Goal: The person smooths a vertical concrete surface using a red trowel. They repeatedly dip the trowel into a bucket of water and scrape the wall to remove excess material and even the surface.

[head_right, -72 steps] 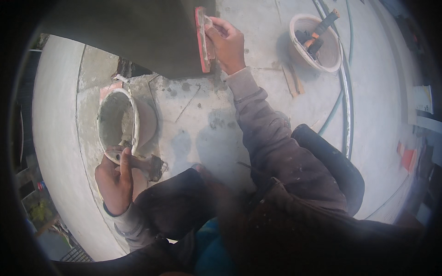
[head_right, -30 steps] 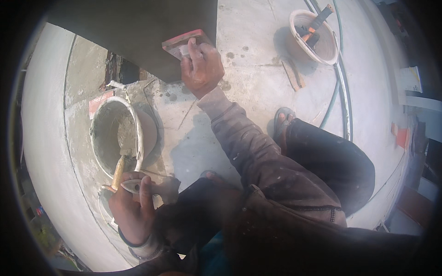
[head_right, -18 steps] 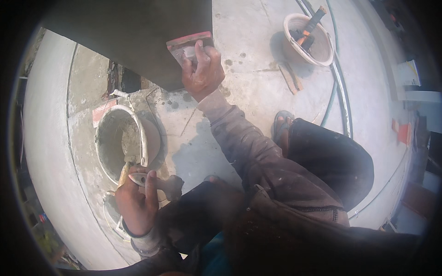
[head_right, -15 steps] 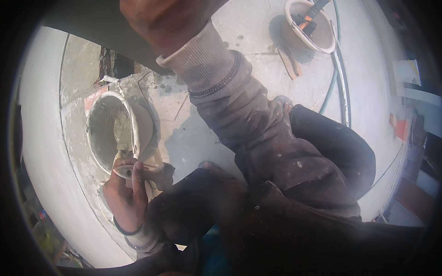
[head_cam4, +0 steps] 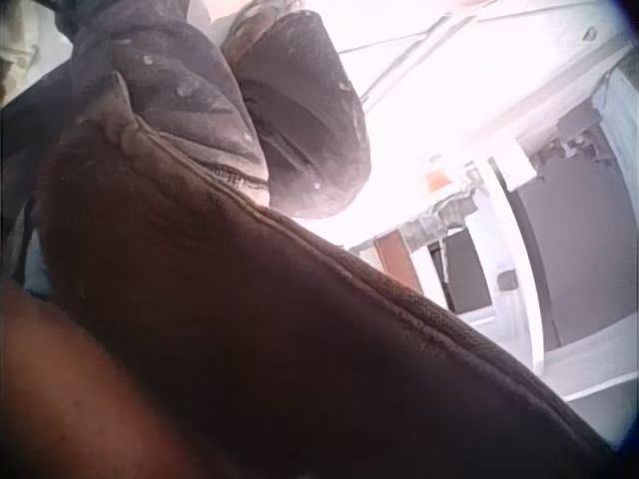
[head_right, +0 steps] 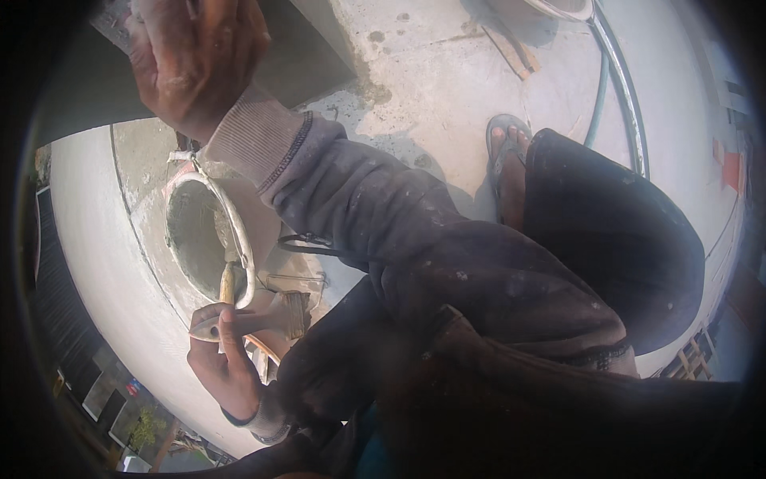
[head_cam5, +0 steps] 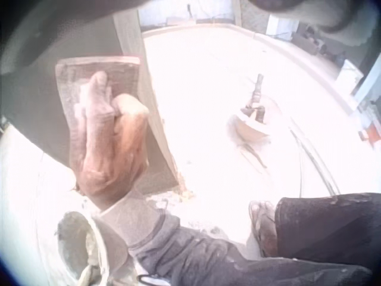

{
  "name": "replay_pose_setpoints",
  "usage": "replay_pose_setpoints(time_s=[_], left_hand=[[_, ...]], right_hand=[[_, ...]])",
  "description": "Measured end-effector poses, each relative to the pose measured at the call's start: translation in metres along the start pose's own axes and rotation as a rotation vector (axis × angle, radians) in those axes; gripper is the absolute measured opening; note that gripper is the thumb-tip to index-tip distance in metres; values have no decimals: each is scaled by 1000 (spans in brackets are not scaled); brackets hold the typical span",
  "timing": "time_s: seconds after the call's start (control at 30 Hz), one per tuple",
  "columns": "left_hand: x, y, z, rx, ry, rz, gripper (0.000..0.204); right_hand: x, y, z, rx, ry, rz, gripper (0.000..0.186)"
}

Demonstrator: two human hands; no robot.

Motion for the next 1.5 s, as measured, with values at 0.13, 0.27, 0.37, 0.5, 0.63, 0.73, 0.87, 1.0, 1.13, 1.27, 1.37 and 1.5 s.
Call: replay_pose_setpoints(time_s=[0.13, 0.27, 0.37, 0.5, 0.63, 0.73, 0.87, 1.0, 1.13, 1.27, 1.37, 1.5], left_hand=[[5, -5, 3, 21, 32, -42, 20], [18, -14, 2, -49, -33, -6, 24], [16, -8, 11, -64, -79, -12, 25], [14, -12, 11, -98, -67, -22, 25], [12, -11, 19, -46, -82, -49, 24], [15, -14, 19, -80, -70, -39, 23], [-4, -1, 13, -140, -81, -175, 26], [-18, 0, -3, -56, -112, -236, 30], [-18, 16, -8, -65, -58, -224, 31], [-11, 19, -14, -65, -78, -121, 29], [-9, 19, -19, -44, -72, -123, 28], [-6, 17, -24, -14, -64, -117, 27]], right_hand=[[7, -32, 29, 194, -104, -25, 34], [-35, 99, -78, 509, 128, -126, 44], [-51, 172, -138, 864, 306, -120, 40], [-61, 253, -194, 1444, 37, -256, 30], [-38, 205, -139, 1532, -197, -323, 25], [-10, 119, -46, 1183, -231, -110, 38], [-19, 65, 51, 1087, -600, -17, 55], [-100, 96, -29, 1163, -646, 26, 48], [-157, 118, -209, 1219, -316, 351, 44], [-141, 116, -262, 1323, -323, 614, 43], [-134, 116, -262, 1221, -226, 650, 31], [-127, 130, -275, 1197, -218, 628, 30]])
Point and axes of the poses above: each hand's wrist, its own y-axis away from the middle knuckle, its own x-axis out of the palm, z = x × y, the point moved 7 cm from there along -y, towards the middle knuckle, and after that the axes turned 7 degrees about -z, right-handed, at the moved point
